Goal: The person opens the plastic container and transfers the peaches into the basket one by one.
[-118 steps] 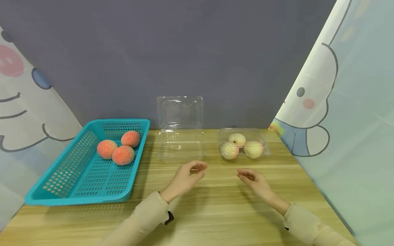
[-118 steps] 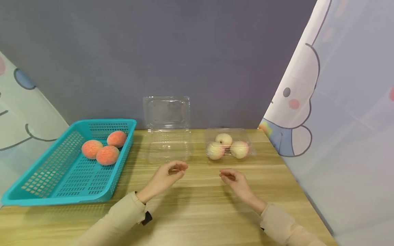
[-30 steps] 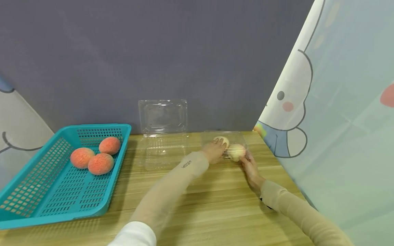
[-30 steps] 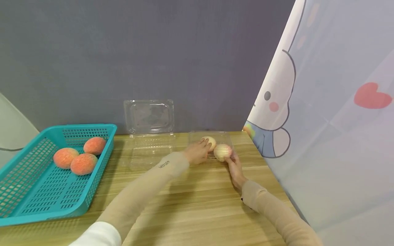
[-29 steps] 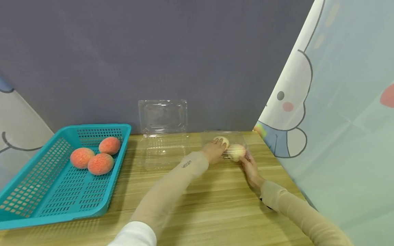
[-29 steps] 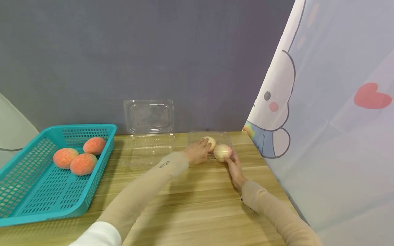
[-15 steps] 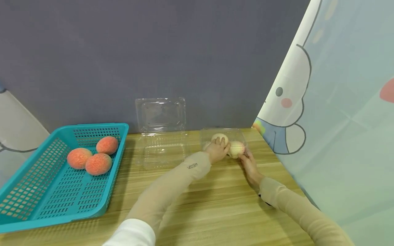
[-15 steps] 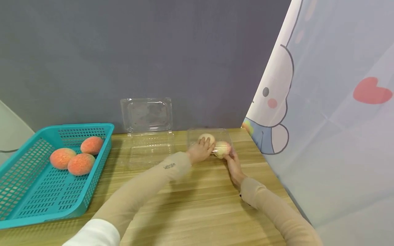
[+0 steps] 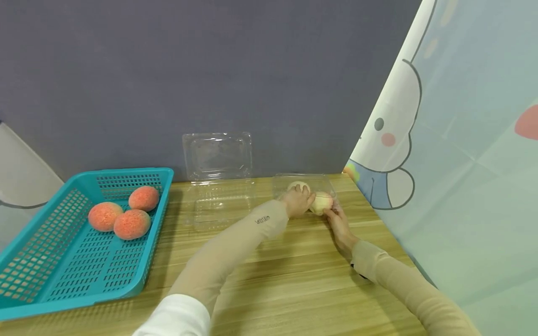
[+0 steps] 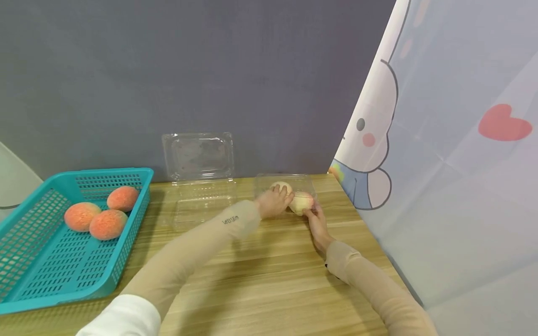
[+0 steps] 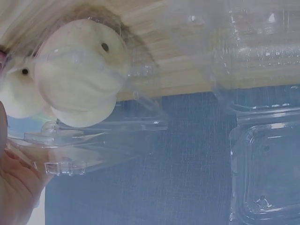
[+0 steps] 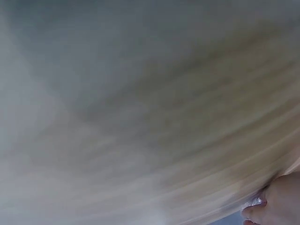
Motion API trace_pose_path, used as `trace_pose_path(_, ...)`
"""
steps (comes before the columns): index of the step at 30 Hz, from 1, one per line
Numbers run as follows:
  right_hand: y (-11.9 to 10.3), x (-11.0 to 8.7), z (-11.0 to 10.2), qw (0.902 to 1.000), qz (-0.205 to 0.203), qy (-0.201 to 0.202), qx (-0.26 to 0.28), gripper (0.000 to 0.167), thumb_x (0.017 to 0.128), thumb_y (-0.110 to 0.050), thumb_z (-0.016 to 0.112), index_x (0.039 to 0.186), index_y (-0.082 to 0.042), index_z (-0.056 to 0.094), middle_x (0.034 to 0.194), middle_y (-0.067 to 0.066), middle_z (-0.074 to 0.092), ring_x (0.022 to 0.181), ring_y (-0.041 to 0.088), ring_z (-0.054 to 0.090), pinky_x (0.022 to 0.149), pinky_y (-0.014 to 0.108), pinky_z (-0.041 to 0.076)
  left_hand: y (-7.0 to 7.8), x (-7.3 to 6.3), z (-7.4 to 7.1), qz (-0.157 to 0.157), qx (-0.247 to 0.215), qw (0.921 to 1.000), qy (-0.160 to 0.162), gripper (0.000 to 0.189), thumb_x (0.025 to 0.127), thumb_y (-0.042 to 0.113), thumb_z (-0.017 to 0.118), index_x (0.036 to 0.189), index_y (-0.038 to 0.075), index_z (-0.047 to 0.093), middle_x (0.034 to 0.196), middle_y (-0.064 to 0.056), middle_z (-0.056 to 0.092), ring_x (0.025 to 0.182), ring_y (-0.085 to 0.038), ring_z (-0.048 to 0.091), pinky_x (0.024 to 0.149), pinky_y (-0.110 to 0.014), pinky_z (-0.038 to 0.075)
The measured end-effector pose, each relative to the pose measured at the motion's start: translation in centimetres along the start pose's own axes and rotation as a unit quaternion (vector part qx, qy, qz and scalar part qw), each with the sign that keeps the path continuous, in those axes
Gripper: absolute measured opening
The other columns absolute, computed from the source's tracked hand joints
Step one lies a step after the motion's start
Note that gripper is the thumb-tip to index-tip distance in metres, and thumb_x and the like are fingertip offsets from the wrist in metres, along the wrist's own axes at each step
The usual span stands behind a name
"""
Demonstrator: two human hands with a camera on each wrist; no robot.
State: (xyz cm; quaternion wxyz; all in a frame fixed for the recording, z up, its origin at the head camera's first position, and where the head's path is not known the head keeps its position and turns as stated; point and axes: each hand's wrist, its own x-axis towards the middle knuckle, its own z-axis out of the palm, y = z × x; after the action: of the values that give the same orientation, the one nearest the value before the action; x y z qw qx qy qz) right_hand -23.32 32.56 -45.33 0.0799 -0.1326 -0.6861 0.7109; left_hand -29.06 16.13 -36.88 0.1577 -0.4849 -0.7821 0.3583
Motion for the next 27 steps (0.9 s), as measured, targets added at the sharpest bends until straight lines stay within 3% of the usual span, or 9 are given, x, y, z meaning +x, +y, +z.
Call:
trace_pose_path(3,0.0,0.0,0.0,1.0,0.001,-0.005,-0.007,0.055,0.096,-0.012,0.039,0.145,-0.006,0.017,0.145,0.01,0.028,0.126,0.021,0.032,0.114,0.036,0.022,-0.2,0.0,-0.1,0.005,0.0,1.0,-0.005,0.051,0.101,0.032,0.026,0.147,0.012,0.017,0.141,-0.013,0.038,0.12,-0.024,0.05,0.099,-0.027,0.045)
trace_pose_path(11,-0.1,0.0,0.2,0.9996,0.015,0.019,-0.014,0.052,0.095,-0.014,0.042,0.143,-0.009,0.024,0.126,0.002,0.039,0.104,0.011,0.043,0.103,0.03,0.033,-0.4,0.3,-0.4,0.009,-0.017,0.9996,-0.02,0.05,0.101,0.027,0.027,0.147,0.012,0.016,0.141,-0.014,0.038,0.121,-0.024,0.05,0.096,-0.026,0.047)
trace_pose_path(16,-0.1,0.1,0.1,0.9999,0.01,0.012,-0.007,0.053,0.095,-0.012,0.041,0.144,-0.008,0.022,0.135,0.006,0.035,0.113,0.015,0.039,0.109,0.034,0.028,-0.6,0.5,-0.7,0.004,-0.038,0.9992,-0.009,0.046,0.101,0.022,0.028,0.145,0.012,0.023,0.136,-0.012,0.045,0.112,-0.022,0.056,0.088,-0.024,0.051)
trace_pose_path(21,-0.3,0.1,0.1,0.9999,0.009,0.001,-0.01,0.057,0.095,-0.013,0.04,0.146,-0.009,0.015,0.144,0.01,0.028,0.125,0.021,0.033,0.114,0.037,0.022,-0.9,0.6,-1.0,0.008,-0.076,0.9967,-0.026,0.046,0.1,0.021,0.031,0.145,0.012,0.023,0.135,-0.012,0.045,0.107,-0.02,0.057,0.082,-0.023,0.053)
trace_pose_path(27,0.0,0.3,0.2,0.9997,-0.011,-0.016,0.014,0.058,0.095,-0.009,0.039,0.147,-0.015,0.015,0.142,0.008,0.03,0.117,0.017,0.04,0.111,0.037,0.028,-1.4,0.9,-1.4,0.019,-0.12,0.9919,-0.037,0.046,0.099,0.021,0.036,0.143,0.011,0.027,0.133,-0.011,0.048,0.107,-0.02,0.057,0.088,-0.027,0.051)
